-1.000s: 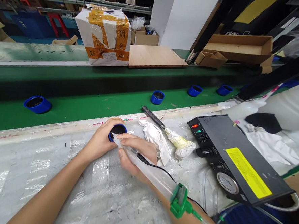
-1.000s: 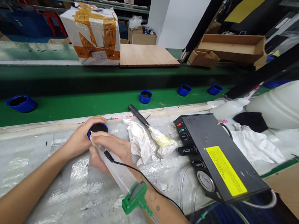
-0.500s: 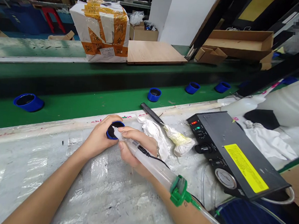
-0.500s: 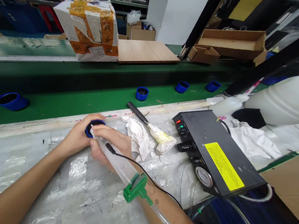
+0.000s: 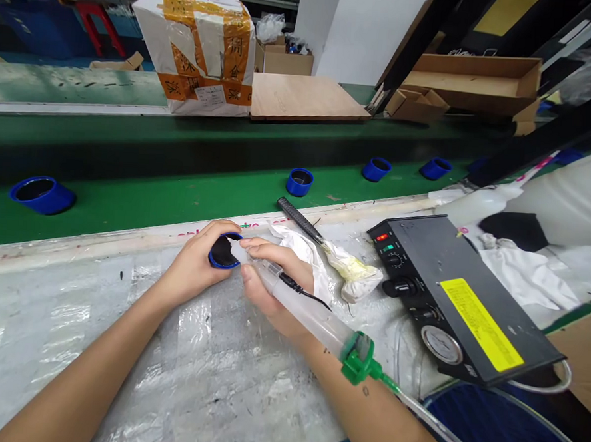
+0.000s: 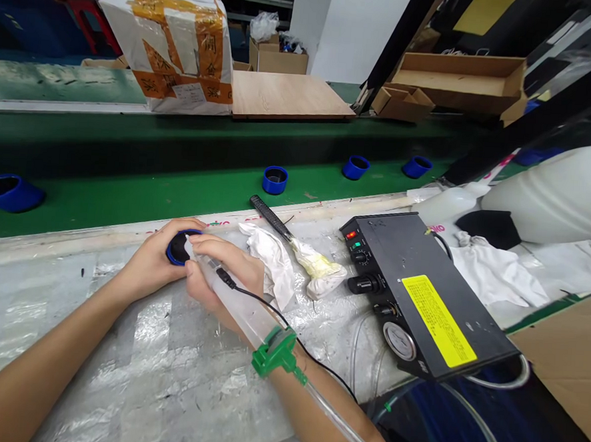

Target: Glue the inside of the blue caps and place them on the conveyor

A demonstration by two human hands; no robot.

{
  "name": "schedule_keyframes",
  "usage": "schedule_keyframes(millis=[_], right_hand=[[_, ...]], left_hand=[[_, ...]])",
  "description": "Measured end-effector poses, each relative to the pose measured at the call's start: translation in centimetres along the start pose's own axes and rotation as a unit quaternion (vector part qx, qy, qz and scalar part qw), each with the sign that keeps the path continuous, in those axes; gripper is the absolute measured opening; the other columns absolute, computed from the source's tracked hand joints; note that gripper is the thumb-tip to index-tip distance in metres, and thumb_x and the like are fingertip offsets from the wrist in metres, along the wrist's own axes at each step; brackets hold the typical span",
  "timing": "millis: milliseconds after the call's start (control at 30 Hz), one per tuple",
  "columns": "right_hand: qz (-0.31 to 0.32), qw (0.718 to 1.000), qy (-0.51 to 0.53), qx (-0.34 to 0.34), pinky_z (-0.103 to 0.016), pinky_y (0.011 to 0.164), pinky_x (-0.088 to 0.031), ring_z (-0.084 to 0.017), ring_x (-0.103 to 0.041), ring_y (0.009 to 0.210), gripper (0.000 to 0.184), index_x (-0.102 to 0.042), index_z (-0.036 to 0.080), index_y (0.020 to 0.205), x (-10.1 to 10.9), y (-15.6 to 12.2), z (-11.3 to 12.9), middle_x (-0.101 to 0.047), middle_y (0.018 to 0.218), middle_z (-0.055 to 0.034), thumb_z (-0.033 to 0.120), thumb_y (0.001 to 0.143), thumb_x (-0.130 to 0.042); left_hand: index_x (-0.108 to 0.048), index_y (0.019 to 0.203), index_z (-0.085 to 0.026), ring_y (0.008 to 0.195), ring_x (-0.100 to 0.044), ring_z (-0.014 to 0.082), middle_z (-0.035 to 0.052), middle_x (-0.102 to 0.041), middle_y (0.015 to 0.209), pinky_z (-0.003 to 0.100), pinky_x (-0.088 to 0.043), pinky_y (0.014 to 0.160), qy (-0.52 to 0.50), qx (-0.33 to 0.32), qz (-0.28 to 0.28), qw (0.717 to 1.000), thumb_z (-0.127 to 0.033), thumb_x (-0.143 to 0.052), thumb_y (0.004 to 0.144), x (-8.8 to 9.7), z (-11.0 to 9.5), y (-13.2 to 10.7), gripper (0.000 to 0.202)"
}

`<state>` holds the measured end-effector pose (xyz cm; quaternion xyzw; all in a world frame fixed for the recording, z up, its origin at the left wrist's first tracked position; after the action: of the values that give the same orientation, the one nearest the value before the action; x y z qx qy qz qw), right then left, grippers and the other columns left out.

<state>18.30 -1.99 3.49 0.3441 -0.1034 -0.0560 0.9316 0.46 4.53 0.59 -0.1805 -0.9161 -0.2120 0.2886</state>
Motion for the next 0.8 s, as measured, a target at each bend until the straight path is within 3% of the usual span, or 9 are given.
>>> schedule_keyframes(millis=[400,800], right_hand=[[-0.030,0.999,0.020,0.008,-0.039,0.100,-0.064,-0.022,-0.078,0.109,0.026,-0.068,0.027,0.109,0.07,-0.13,-0.55,-0.081,0.113,-0.0039,0.010,0.090,-0.069],[-0.032,0.999,-0.031,-0.010,-0.038,0.096,-0.066,-0.022,-0.079,0.106,0.021,-0.068,0.024,0.106,0.56,-0.18,-0.45,-0.081,0.114,-0.0062,0.011,0.090,-0.069]], left_hand=[[-0.058,0.119,-0.023,0.124,-0.065,0.0287,0.0074,-0.068,0.129,0.042,-0.052,0.107,0.003,-0.004,0.004,1.000,-0.018,-0.070,0.079,0.08,-0.24,0.12,0.042],[-0.058,0.118,-0.023,0.122,-0.064,0.0273,0.0071,-0.067,0.130,0.041,-0.053,0.104,-0.007,-0.003,0.005,1.000,-0.014,-0.065,0.078,-0.01,-0.32,0.05,0.042]])
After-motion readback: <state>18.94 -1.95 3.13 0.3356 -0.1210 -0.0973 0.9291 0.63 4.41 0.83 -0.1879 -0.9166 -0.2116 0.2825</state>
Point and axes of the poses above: each hand's wrist, its own y-axis towards the middle knuckle, its own x-axis out of the back of the hand, z = x × y, the point moved 1 cm from there along y, towards the middle knuckle
